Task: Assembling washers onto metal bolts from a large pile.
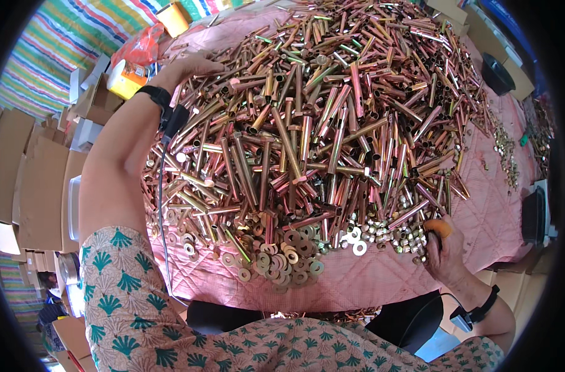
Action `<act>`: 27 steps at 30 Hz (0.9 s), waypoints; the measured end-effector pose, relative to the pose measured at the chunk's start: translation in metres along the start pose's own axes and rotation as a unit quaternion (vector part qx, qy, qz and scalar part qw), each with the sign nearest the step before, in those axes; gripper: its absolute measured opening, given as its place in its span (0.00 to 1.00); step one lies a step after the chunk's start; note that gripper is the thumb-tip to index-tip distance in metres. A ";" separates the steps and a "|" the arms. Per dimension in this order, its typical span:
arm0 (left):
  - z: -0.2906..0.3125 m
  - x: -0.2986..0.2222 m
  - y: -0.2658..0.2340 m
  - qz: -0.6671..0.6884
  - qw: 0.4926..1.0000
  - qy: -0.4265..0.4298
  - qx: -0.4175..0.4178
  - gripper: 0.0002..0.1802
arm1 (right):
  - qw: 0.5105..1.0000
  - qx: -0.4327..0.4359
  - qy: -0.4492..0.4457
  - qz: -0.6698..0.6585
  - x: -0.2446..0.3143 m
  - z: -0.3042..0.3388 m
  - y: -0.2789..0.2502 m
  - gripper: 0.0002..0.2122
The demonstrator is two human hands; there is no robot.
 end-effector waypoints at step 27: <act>0.071 -0.033 0.016 -0.296 0.949 -0.072 -0.082 0.41 | 0.999 -0.016 0.029 0.025 -0.014 0.015 0.003 0.09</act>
Point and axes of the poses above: each hand's wrist, its own z-axis away from the middle knuckle, its own y-axis out of the palm, x = y × z, the point moved 5 cm from there along -z, towards the middle knuckle, and after that the axes turned 12 degrees about x, right-handed, at the moved point
